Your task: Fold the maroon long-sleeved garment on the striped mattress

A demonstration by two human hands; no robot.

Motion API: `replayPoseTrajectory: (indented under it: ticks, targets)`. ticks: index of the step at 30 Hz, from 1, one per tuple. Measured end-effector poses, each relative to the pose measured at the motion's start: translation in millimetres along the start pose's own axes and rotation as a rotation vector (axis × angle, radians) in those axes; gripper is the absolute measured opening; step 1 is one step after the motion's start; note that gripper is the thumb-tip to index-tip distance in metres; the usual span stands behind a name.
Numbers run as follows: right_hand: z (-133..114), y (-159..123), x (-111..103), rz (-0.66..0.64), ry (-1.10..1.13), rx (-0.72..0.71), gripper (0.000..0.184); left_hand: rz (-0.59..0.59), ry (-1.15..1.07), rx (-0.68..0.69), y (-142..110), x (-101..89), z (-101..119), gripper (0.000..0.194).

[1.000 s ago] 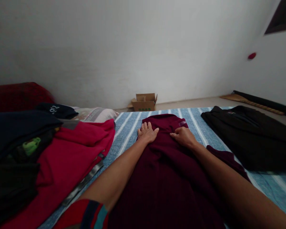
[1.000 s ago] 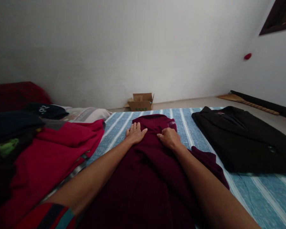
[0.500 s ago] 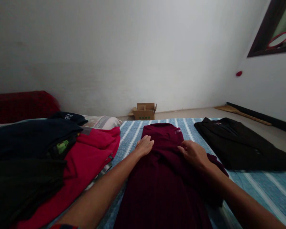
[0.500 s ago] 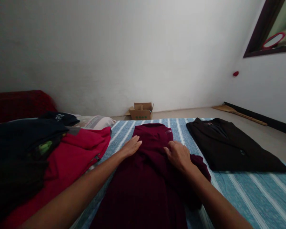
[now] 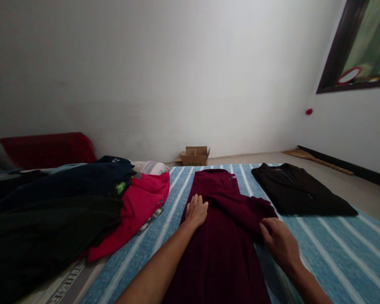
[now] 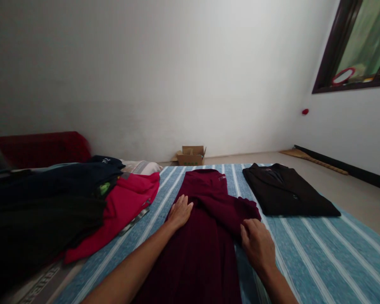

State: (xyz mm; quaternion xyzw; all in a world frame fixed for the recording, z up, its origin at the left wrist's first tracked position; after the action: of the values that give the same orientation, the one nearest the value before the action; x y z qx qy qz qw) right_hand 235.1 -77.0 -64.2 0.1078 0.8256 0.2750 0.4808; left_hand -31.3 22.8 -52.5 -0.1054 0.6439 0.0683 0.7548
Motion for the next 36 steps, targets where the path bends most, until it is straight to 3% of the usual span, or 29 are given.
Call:
replayPoseTrajectory:
  ticks: [4,9,21,36]
  targets:
    - [24.0,-11.3,5.8,0.112,0.012,0.088,0.032,-0.02,0.009,0.005,-4.2,13.1,-5.7,0.062]
    - [39.6,-17.1,15.1,0.11,0.017,0.174,0.035,0.002,0.025,0.018,-4.8,21.5,-9.2,0.063]
    - [48.7,-17.9,21.6,0.059,-0.002,0.189,0.041,0.139,0.07,0.054,-6.4,24.3,-8.6,0.06]
    - [49.8,-18.9,25.2,-0.007,-0.014,0.18,0.04,0.144,0.054,0.046,-5.9,26.5,-9.0,0.06]
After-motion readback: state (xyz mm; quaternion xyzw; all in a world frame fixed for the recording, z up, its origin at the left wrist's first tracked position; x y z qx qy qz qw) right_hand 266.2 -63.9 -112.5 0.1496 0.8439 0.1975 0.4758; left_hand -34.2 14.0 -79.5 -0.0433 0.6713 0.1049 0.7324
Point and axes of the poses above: each hand's wrist, its own y-axis towards the middle knuckle, its own x-axis out of the palm, z = x × y, the point moved 5 cm from there along y, towards the middle knuckle, and after that the axes turned 12 degrees about -x, right-handed, at the moved point
